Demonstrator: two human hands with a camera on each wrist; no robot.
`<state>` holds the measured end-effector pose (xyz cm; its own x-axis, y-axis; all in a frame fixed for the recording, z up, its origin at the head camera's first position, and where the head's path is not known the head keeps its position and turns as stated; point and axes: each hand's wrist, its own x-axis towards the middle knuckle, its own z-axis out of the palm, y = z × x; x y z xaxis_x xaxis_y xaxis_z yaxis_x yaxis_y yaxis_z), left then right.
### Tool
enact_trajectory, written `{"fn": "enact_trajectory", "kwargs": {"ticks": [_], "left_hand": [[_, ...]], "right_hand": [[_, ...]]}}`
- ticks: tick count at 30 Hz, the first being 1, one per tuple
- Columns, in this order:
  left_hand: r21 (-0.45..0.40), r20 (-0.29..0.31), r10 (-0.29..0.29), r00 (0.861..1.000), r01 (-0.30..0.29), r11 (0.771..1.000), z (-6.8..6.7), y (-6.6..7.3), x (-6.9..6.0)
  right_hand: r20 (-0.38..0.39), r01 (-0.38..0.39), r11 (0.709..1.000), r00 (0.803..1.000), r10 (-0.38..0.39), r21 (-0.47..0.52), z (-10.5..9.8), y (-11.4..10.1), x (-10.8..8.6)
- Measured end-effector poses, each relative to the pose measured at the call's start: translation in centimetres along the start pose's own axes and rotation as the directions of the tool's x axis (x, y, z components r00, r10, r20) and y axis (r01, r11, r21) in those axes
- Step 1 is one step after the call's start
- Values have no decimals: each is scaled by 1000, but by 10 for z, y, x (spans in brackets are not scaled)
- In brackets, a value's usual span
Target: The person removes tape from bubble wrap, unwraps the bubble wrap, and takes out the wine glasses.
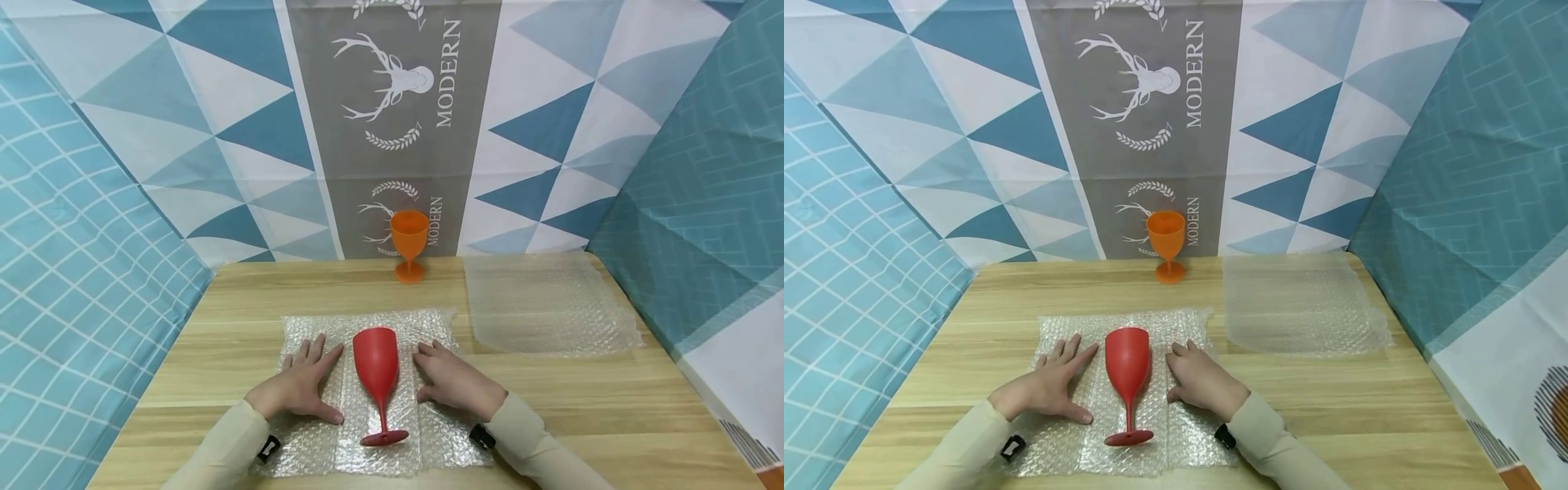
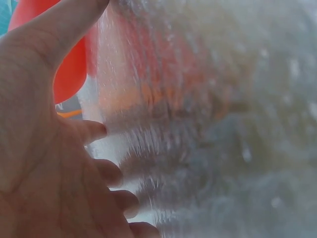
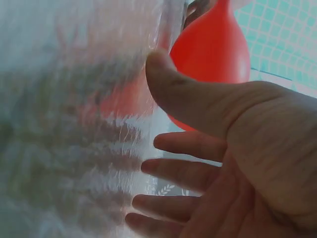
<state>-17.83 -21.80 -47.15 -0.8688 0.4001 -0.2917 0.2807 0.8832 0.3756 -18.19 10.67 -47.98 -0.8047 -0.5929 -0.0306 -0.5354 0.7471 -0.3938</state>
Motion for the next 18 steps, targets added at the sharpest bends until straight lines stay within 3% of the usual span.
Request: {"fn": "enact_trajectory", "kwargs": {"ticks": [8,14,18], "left_hand": [[4,4,-13,1000,13,1000,1,0,1],[6,4,-17,1000,17,1000,1,0,2],[4,2,-16,1000,16,1000,1,0,2]], "right_hand": [[-79,131,981,990,-121,142,-2,-4,2],[-43,151,944,988,-145,293,-5,-9,6],[-13,144,930,989,-148,338,-9,-13,9]]}}
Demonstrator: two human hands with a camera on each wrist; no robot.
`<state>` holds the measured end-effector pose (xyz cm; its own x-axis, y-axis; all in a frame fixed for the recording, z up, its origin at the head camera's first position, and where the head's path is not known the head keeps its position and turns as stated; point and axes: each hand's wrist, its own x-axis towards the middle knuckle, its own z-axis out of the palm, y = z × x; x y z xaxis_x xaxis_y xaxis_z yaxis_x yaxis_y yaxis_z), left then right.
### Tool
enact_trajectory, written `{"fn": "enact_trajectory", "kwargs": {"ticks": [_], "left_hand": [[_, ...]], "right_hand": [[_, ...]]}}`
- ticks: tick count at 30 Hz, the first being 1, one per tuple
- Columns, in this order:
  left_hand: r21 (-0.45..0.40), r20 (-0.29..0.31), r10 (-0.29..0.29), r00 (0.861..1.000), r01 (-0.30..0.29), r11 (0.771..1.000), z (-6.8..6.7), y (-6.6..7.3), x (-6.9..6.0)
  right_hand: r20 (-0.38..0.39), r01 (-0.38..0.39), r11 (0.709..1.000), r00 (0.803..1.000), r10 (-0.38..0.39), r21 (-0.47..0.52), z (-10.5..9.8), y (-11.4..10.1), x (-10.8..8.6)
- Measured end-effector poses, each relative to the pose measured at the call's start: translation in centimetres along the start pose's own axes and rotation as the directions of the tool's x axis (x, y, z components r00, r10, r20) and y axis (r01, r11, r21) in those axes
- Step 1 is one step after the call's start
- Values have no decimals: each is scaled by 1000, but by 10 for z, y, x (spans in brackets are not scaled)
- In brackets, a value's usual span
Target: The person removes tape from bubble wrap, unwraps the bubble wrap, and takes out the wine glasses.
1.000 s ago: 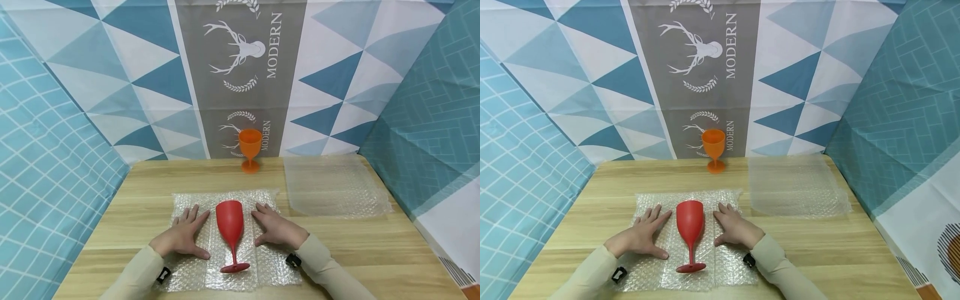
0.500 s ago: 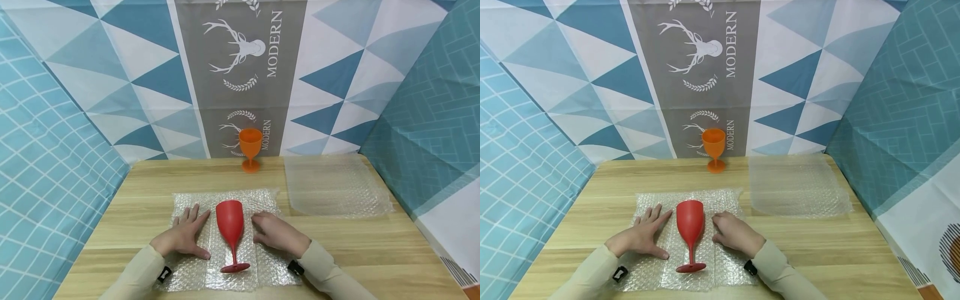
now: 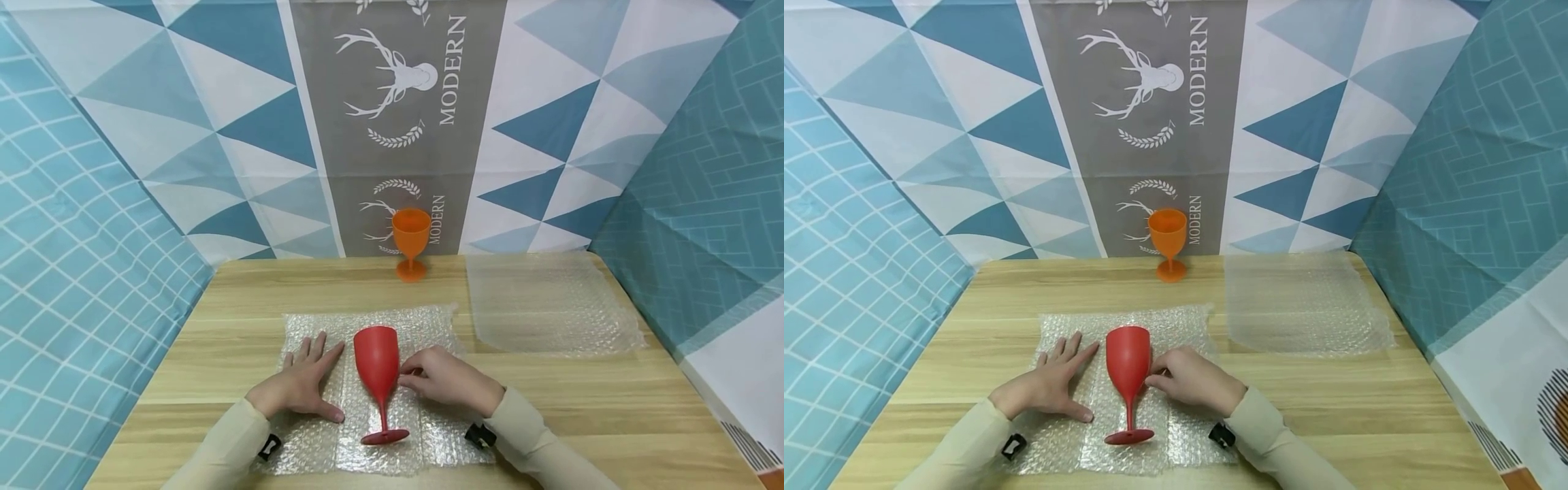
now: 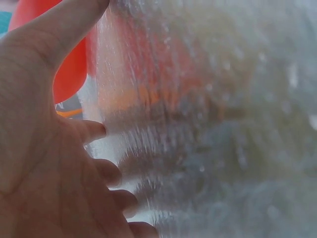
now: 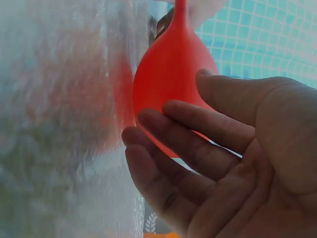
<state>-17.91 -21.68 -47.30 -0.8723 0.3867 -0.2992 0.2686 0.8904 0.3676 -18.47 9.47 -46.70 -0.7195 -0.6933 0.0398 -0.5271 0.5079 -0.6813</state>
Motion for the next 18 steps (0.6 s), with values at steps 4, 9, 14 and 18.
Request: {"fn": "enact_trajectory", "kwargs": {"ticks": [4,9,14,18], "left_hand": [[0,-1,8,1000,-8,1000,-1,1,0],[3,-5,15,1000,-15,1000,-1,1,1],[8,-4,4,1000,-4,1000,-1,1,1],[9,-6,0,1000,0,1000,0,1,0]], "right_hand": [[17,1,1000,1000,-2,27,0,-5,2],[14,-4,999,1000,4,44,6,-9,4],[53,-26,998,998,23,60,14,-12,6],[72,-40,998,997,36,49,22,-11,7]]}}
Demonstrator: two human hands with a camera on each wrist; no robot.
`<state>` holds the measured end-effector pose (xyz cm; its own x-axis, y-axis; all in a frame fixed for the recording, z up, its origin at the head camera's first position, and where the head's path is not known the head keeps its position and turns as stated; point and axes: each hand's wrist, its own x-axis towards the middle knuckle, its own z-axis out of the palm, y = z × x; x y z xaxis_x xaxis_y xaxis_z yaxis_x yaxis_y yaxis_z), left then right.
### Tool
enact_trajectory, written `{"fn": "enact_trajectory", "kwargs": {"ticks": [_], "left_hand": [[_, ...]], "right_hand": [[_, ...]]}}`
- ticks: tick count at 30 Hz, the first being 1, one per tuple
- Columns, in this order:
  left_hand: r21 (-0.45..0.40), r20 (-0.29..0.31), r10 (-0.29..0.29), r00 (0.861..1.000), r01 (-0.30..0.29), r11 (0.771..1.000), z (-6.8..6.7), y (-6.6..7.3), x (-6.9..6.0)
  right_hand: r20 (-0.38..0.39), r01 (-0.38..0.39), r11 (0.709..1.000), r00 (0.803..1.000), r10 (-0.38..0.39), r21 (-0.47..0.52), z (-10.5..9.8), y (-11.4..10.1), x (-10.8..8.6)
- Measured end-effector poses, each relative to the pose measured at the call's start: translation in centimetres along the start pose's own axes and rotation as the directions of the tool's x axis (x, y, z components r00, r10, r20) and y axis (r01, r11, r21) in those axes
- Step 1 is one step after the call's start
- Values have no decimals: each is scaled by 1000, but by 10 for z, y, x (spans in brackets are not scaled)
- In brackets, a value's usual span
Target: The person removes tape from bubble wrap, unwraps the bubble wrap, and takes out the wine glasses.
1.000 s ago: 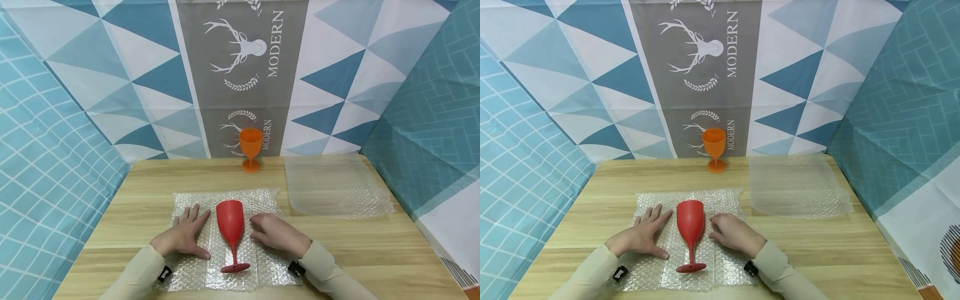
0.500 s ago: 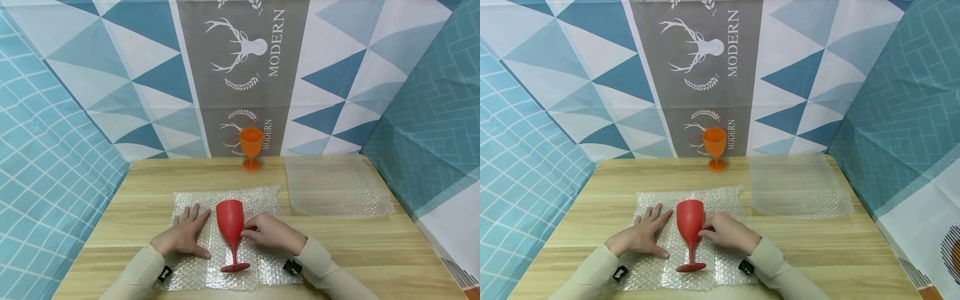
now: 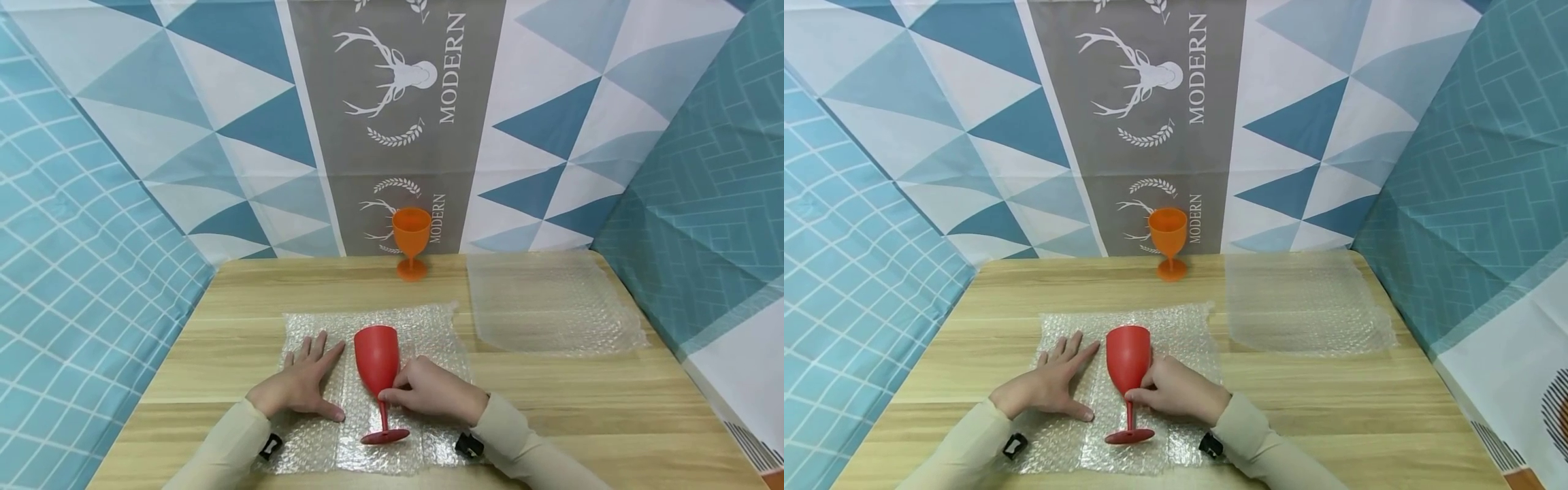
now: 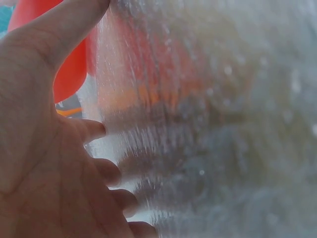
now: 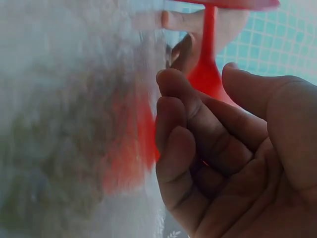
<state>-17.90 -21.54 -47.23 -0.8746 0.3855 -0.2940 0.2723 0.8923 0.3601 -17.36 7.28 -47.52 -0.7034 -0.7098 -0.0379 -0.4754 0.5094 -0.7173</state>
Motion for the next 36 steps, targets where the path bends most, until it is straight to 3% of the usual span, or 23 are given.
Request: {"fn": "enact_trajectory", "kwargs": {"ticks": [8,17,23,36], "left_hand": [[-13,0,7,1000,-7,1000,0,-1,0],[-80,-44,58,997,-61,995,7,-10,2],[-49,-45,71,996,-73,996,9,-13,4],[-10,4,12,1000,-12,1000,0,1,-1]], "right_hand": [[41,-7,1000,999,6,25,8,-2,0],[105,28,999,994,-30,20,13,-6,0],[72,37,999,997,-37,-2,16,-3,2],[-30,-35,990,999,40,140,15,3,3]]}}
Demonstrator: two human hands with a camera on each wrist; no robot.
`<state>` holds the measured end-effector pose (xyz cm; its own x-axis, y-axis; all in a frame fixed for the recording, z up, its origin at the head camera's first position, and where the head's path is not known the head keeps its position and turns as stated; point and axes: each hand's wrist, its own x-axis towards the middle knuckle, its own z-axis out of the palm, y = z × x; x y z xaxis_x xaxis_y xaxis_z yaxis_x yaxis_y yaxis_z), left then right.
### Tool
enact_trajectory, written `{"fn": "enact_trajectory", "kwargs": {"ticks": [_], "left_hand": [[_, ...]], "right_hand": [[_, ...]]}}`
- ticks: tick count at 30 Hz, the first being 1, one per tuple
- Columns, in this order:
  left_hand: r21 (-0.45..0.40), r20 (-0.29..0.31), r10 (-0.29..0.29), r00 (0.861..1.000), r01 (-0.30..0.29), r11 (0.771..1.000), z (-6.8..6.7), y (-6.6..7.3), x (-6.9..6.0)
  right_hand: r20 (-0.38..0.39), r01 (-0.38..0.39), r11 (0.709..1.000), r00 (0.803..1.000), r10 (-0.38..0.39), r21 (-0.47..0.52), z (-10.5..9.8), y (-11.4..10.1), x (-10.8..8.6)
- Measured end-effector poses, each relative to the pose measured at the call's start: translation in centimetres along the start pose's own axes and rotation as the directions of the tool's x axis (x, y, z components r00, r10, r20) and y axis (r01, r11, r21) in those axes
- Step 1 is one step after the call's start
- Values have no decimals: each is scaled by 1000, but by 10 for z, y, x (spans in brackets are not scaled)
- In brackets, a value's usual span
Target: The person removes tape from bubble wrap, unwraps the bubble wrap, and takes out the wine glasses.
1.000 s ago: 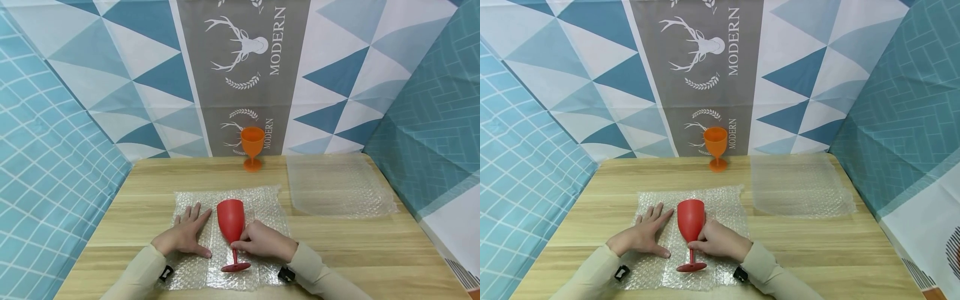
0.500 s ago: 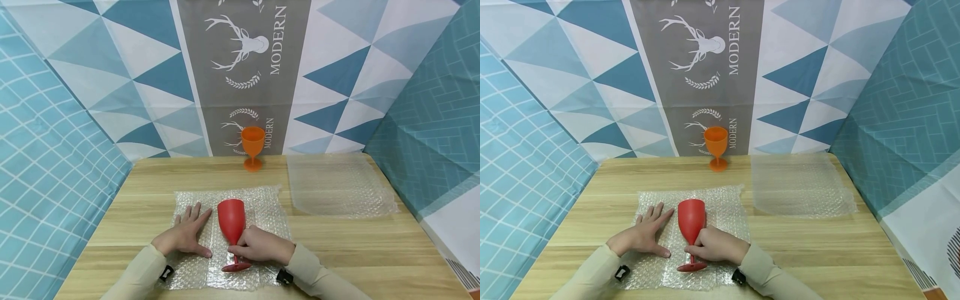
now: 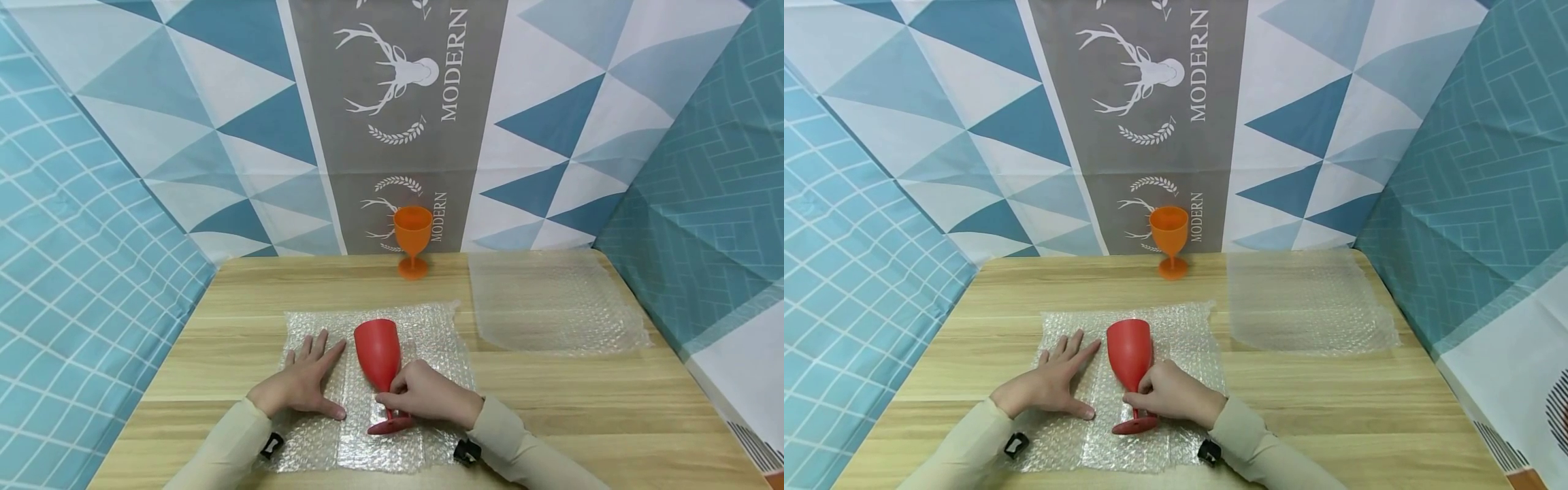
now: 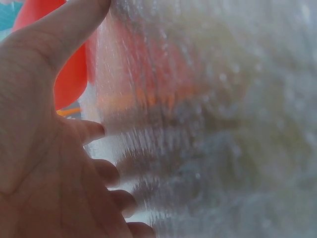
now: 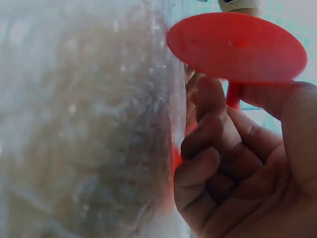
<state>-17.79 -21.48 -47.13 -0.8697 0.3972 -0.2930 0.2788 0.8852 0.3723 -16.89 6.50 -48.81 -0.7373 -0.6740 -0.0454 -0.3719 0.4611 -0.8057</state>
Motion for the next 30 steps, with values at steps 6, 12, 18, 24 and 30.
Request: {"fn": "enact_trajectory", "kwargs": {"ticks": [6,12,18,24,30], "left_hand": [[8,0,-2,1000,2,1000,1,0,1],[-37,-22,14,1000,-15,999,3,-5,1],[-51,-72,34,997,-38,998,18,-24,11],[-48,-38,26,999,-27,998,12,-16,7],[-22,4,-1,1000,1,1000,1,-3,0]], "right_hand": [[-33,-16,999,999,17,45,0,5,1],[-1,-29,993,1000,29,114,-1,6,1],[31,-62,977,998,57,205,0,2,-1],[52,-73,965,997,62,252,1,-1,-2],[51,-50,977,998,40,209,1,-5,-3]]}}
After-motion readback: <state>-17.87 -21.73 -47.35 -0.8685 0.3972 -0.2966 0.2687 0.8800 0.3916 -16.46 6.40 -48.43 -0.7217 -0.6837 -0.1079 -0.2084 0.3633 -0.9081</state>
